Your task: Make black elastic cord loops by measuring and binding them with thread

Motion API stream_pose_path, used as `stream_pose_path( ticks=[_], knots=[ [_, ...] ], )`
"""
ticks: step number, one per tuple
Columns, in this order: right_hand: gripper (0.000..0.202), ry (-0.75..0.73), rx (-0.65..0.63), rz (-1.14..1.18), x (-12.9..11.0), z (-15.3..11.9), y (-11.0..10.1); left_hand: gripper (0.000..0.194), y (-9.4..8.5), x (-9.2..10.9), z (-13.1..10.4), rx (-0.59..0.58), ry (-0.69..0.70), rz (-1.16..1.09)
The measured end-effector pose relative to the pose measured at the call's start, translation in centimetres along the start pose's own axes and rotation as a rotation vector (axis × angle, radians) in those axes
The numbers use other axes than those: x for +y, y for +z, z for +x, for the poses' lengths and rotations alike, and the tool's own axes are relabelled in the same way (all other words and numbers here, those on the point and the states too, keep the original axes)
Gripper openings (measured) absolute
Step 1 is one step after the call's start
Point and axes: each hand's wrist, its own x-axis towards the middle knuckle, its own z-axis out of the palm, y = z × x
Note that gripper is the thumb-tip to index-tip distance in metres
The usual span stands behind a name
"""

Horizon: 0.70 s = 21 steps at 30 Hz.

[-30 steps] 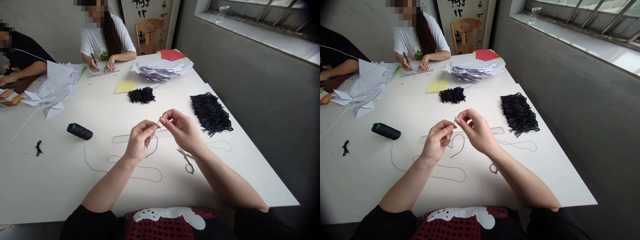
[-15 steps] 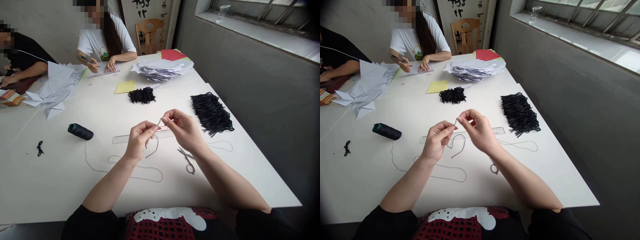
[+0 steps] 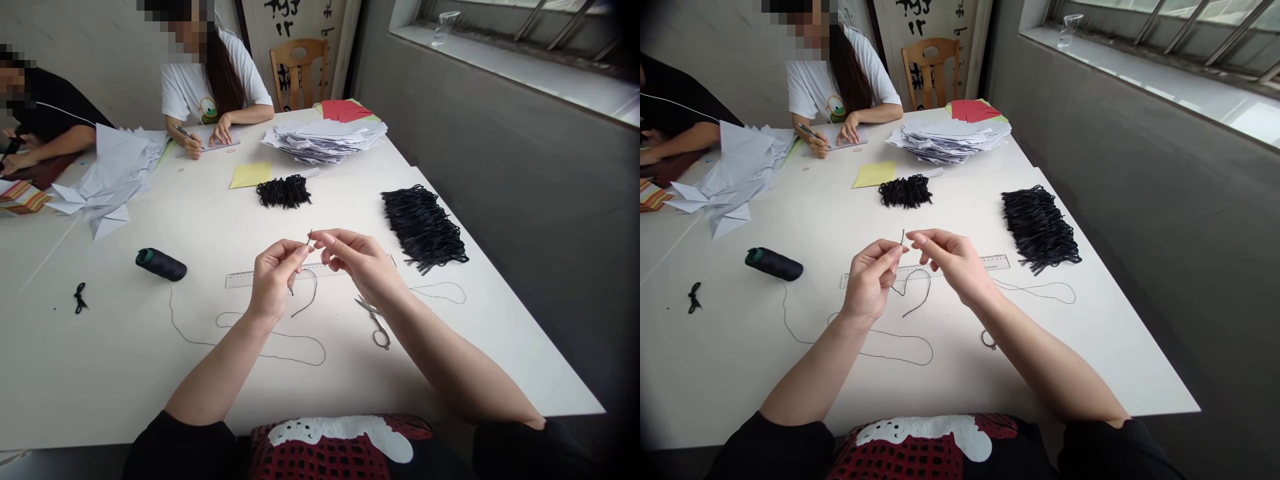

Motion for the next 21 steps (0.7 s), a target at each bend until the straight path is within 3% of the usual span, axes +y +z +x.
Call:
stream_pose_path(
  ticks=[9, 21],
  knots=[
    [0.027, -0.133, -0.008, -0.106, 0.56, -0.22, 0.40, 0.019, -0.13, -0.46, -0.09, -0.042, 0.037, 0.115],
    [0.031, -0.088, -0.008, -0.050, 0.14, 0.04, -0.03, 0.027, 0.14, -0.20, -0.28, -0.091, -0.079, 0.058]
  ],
)
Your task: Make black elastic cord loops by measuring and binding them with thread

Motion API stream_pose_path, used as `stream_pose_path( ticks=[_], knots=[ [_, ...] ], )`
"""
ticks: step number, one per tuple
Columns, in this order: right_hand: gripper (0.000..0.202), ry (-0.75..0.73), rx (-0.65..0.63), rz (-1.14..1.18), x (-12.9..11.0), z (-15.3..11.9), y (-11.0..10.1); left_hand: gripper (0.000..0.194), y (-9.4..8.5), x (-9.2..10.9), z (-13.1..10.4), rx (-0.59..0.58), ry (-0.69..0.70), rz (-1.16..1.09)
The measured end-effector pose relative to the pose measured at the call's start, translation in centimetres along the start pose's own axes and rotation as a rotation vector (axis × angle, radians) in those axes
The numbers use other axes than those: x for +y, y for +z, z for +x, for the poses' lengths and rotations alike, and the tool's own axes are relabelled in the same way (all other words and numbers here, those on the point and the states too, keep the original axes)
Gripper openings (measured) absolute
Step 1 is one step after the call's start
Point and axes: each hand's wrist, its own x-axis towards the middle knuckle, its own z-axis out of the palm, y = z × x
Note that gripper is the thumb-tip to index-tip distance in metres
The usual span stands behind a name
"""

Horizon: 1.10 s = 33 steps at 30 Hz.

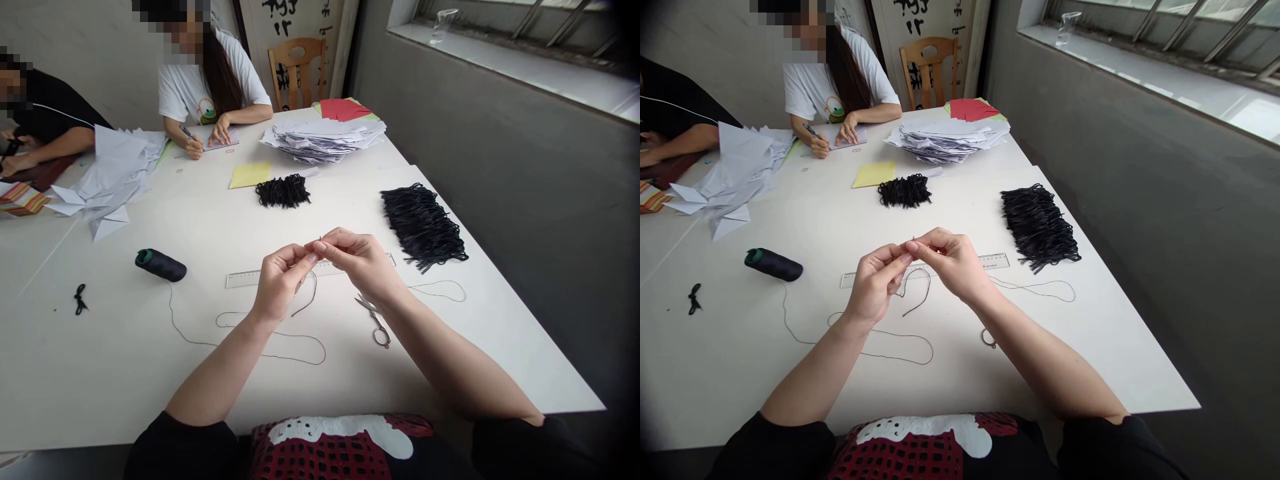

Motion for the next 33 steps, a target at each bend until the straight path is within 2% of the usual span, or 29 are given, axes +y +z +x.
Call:
stream_pose_path(
  ticks=[5, 8, 12, 15, 19, 24, 28, 33],
  knots=[
    [0.026, 0.241, -0.050, 0.329, -0.3, 1.0, -1.5, 0.026, -0.2, 0.2, 0.3, -0.108, -0.206, -0.102],
    [0.018, 0.273, 0.011, 0.413, -0.2, 2.1, -3.3, 0.023, -1.0, 0.3, 0.7, -0.186, -0.219, -0.079],
    [0.018, 0.071, 0.168, 0.336, 0.2, 3.4, -6.4, 0.021, -3.0, 0.5, 1.6, -0.306, -0.300, 0.059],
    [0.019, -0.104, 0.336, 0.269, -0.1, 3.8, -8.8, 0.021, -4.4, 0.8, 2.1, -0.350, -0.368, 0.154],
    [0.024, -0.150, 0.488, 0.275, -1.4, 3.5, -11.2, 0.022, -5.1, 1.2, 2.4, -0.347, -0.385, 0.269],
    [0.029, -0.307, 0.672, 0.296, -1.8, 3.7, -12.5, 0.027, -5.4, 1.4, 2.6, -0.406, -0.452, 0.384],
    [0.032, -0.356, 0.728, 0.296, -1.6, 3.8, -13.3, 0.025, -5.7, 1.1, 2.8, -0.437, -0.493, 0.422],
    [0.038, -0.462, 0.751, 0.273, -1.9, 3.6, -15.4, 0.024, -5.8, 0.9, 2.9, -0.441, -0.532, 0.432]
  ],
)
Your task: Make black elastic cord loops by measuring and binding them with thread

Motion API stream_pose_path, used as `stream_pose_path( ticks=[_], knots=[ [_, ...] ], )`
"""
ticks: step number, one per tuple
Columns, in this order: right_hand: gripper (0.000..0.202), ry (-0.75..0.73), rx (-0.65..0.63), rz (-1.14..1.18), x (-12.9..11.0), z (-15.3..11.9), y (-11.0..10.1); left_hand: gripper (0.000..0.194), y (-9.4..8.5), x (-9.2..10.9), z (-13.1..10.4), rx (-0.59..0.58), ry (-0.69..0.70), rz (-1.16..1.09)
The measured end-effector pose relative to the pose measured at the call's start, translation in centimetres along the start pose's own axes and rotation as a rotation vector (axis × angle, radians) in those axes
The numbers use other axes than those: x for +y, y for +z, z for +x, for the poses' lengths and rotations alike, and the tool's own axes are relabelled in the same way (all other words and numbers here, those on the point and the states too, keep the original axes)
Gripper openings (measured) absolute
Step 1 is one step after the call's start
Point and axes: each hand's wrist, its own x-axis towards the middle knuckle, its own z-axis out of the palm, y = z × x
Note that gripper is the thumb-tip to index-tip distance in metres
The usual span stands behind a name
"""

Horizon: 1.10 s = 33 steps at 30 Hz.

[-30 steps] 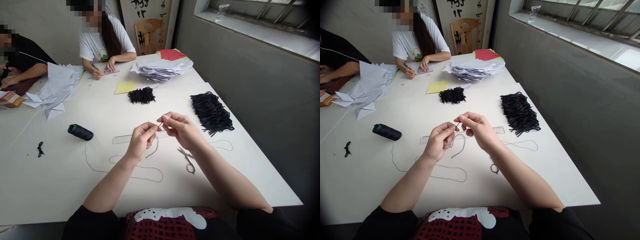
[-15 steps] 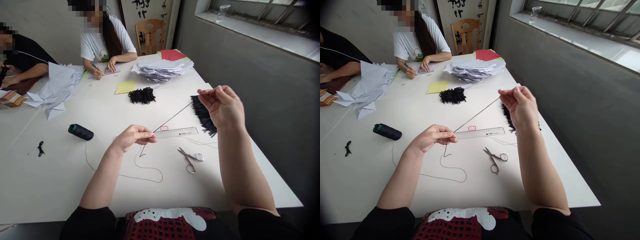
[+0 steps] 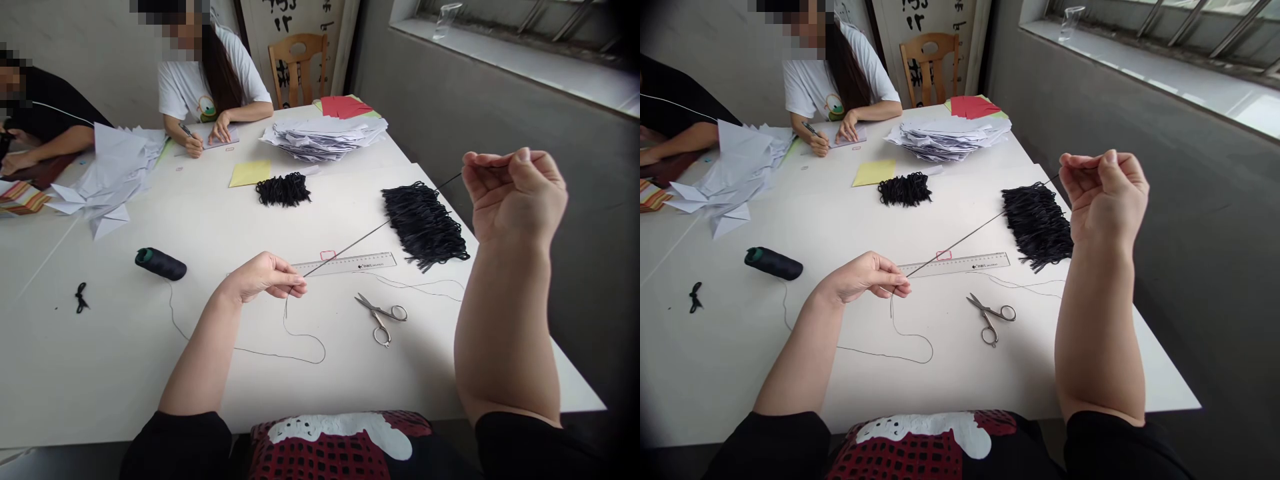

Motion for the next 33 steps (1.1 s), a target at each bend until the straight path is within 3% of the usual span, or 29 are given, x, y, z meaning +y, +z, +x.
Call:
stream_pose_path(
  ticks=[7, 12, 16, 19, 22, 26, 28, 30, 33],
  knots=[
    [0.040, -0.047, 0.081, -0.012, -1.0, 1.3, -1.4, 0.024, -0.2, -0.1, -0.1, -0.020, -0.013, 0.059],
    [0.037, -0.075, 0.040, -0.044, -0.8, 2.0, -2.3, 0.024, -0.6, -0.2, -0.3, -0.013, -0.018, 0.100],
    [0.035, -0.094, -0.059, -0.092, -0.5, 3.2, -0.4, 0.025, -0.7, -0.1, -0.4, -0.016, -0.001, 0.081],
    [0.033, -0.021, -0.207, -0.202, -0.7, 4.0, 3.1, 0.027, -0.7, -0.2, -0.4, 0.002, 0.016, 0.038],
    [0.026, 0.068, -0.446, -0.359, -1.0, 4.1, 6.9, 0.030, -0.7, -0.2, -0.4, 0.040, 0.019, -0.004],
    [0.018, 0.114, -0.849, -0.821, 0.5, 2.5, 10.0, 0.030, -0.5, -0.1, -0.4, 0.089, 0.026, -0.053],
    [0.018, 0.140, -1.042, -1.101, 1.9, 0.8, 10.0, 0.030, -0.2, 0.0, -0.5, 0.103, 0.033, -0.070],
    [0.018, 0.152, -1.151, -1.336, 3.2, -1.5, 9.0, 0.030, 0.0, 0.2, -0.5, 0.116, 0.038, -0.085],
    [0.037, -0.110, -1.179, -1.799, 3.3, -5.6, 6.3, 0.032, 0.5, 0.5, -0.6, 0.151, 0.053, -0.108]
  ],
)
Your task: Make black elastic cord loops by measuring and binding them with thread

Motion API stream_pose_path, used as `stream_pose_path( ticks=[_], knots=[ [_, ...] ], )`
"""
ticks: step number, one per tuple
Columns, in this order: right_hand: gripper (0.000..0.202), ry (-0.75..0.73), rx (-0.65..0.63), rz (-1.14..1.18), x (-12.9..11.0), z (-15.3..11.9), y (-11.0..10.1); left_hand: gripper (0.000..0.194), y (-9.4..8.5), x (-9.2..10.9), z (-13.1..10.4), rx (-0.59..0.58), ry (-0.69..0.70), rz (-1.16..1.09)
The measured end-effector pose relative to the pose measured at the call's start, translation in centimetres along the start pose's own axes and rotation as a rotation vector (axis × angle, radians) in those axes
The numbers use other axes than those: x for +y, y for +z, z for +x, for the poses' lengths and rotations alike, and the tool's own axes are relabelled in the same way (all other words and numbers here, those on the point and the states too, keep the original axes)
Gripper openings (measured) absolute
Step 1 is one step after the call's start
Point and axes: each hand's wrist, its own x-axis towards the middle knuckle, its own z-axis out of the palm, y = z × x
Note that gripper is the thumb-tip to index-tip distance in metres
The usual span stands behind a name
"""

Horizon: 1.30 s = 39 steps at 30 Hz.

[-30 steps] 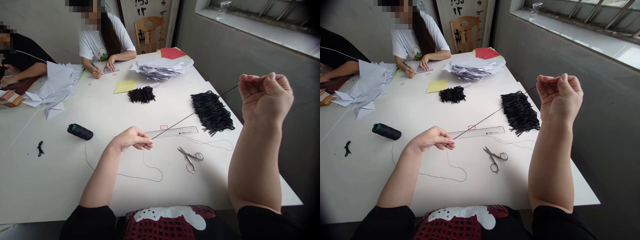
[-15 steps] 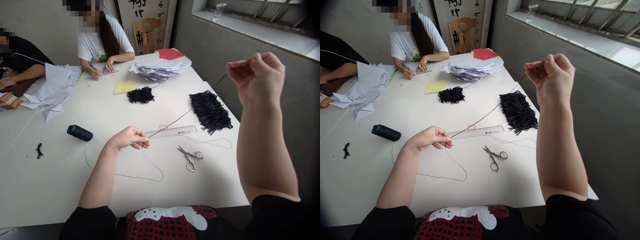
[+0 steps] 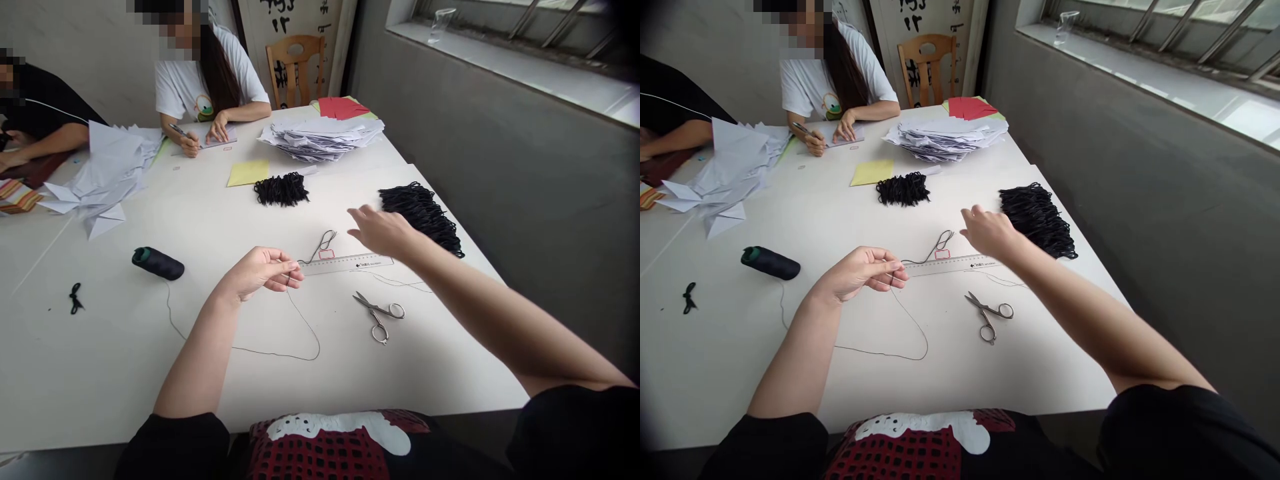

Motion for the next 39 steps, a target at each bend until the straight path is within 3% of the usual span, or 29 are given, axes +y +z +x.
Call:
stream_pose_path(
  ticks=[2, 6, 10, 17, 21, 25, 29, 35, 39],
  knots=[
    [0.031, 0.034, -0.003, -0.130, -0.6, -3.5, 1.3, 0.033, 0.3, 0.1, -0.2, 0.059, 0.032, -0.024],
    [0.025, 0.069, -0.075, -0.156, -1.1, -10.6, 2.8, 0.033, 0.6, 0.2, -0.6, 0.171, 0.123, -0.081],
    [0.017, 0.081, -0.061, -0.112, -1.3, -15.3, 5.2, 0.034, 0.9, 0.2, -0.7, 0.228, 0.190, -0.137],
    [0.018, 0.052, 0.086, -0.097, -1.9, -18.5, 10.4, 0.036, 1.2, 0.4, -0.8, 0.295, 0.246, -0.187],
    [0.029, 0.071, 0.128, -0.156, -2.6, -18.7, 11.7, 0.036, 1.5, 0.5, -0.8, 0.305, 0.260, -0.184],
    [0.025, 0.063, 0.053, -0.154, -2.6, -17.9, 11.0, 0.036, 2.0, 0.5, -0.9, 0.306, 0.289, -0.156],
    [0.018, 0.054, -0.110, 0.009, -2.3, -16.8, 9.4, 0.037, 2.5, 0.4, -1.1, 0.293, 0.303, -0.108],
    [0.015, -0.216, -0.281, 0.706, -2.6, -14.5, 4.5, 0.037, 3.2, 0.5, -1.4, 0.258, 0.283, -0.036],
    [0.035, -0.393, -0.477, 1.084, -2.6, -12.3, 2.4, 0.034, 3.5, 0.5, -1.7, 0.179, 0.241, -0.010]
  ],
)
